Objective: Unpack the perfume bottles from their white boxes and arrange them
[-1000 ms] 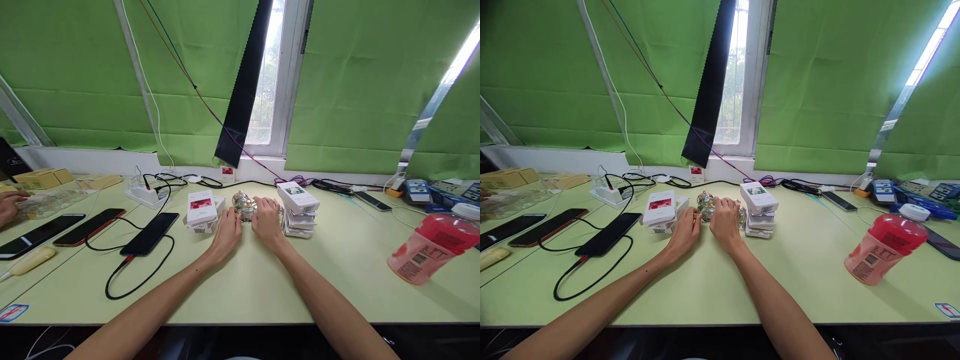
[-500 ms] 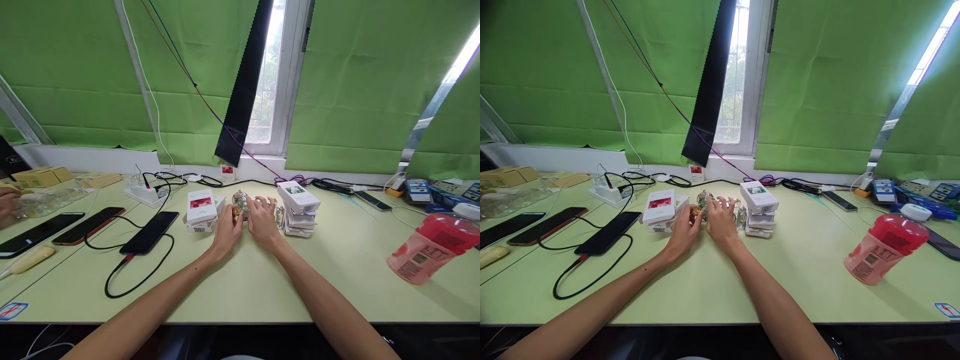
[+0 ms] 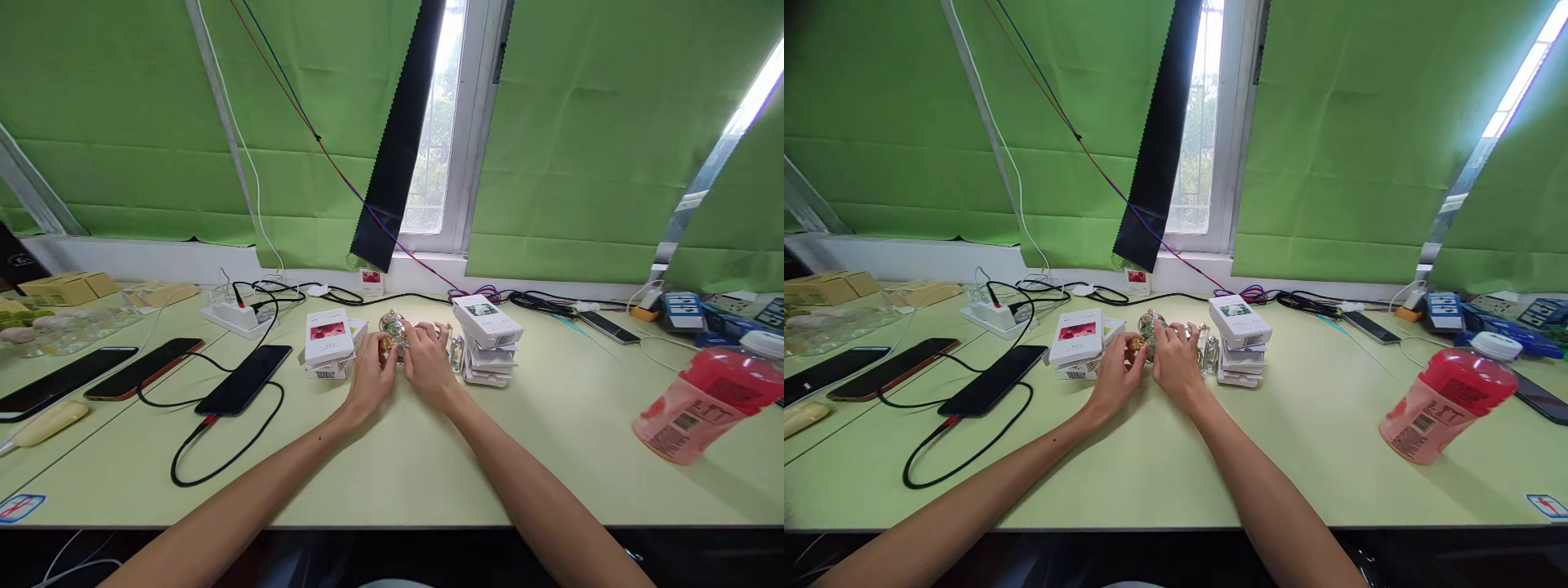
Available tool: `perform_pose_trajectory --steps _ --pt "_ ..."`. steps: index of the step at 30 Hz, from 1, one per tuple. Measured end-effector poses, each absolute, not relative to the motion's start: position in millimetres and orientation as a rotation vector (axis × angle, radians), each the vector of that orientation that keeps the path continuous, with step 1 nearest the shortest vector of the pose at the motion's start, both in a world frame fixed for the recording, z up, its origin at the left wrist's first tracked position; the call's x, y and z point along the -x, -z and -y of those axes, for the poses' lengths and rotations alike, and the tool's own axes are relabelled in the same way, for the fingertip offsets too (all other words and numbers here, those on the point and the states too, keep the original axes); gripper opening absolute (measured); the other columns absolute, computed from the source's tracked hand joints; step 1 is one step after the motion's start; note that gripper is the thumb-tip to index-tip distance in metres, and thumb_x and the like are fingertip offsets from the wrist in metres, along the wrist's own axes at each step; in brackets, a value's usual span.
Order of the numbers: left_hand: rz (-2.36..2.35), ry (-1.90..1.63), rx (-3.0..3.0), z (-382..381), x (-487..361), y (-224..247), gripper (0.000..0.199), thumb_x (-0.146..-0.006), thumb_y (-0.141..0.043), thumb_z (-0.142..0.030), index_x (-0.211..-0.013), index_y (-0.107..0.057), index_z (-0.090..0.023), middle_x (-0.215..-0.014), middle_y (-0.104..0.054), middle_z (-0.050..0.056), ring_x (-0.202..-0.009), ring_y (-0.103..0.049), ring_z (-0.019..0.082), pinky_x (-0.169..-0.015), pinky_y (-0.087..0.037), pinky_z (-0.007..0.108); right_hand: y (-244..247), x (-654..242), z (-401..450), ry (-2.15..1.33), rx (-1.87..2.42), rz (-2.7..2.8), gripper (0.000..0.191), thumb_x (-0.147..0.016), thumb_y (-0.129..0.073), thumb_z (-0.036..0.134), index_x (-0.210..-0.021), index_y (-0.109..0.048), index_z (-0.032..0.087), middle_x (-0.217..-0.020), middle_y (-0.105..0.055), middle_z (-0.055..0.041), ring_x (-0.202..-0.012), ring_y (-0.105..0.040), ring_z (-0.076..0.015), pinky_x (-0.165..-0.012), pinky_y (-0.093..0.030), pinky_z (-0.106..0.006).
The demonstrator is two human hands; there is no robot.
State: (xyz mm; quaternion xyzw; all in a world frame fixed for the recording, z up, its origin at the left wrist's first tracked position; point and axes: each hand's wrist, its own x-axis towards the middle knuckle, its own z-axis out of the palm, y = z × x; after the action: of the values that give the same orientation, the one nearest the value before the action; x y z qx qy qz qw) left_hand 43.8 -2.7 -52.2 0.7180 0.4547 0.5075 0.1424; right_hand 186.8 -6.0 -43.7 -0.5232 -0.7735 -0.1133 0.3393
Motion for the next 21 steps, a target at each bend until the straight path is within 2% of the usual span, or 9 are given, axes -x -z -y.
perform_pose_trajectory --steps 21 --pt "-1.260 -1.594 -2.048 4.5 -43.3 43.0 0.020 -0.096 -0.054 -0.036 -0.109 -0.059 -0.022 -0.100 -0.057 0.004 -0.075 -0.056 0.013 -0.067 -0.052 0.029 44.2 -179.9 11.2 0.191 1.235 1.993 0.054 -0.090 -0.051 0.018 -0.143 -0.047 0.010 -0.110 -0.072 -0.0109 -0.115 -0.055 -0.0251 -0.111 -0.023 -0.041"
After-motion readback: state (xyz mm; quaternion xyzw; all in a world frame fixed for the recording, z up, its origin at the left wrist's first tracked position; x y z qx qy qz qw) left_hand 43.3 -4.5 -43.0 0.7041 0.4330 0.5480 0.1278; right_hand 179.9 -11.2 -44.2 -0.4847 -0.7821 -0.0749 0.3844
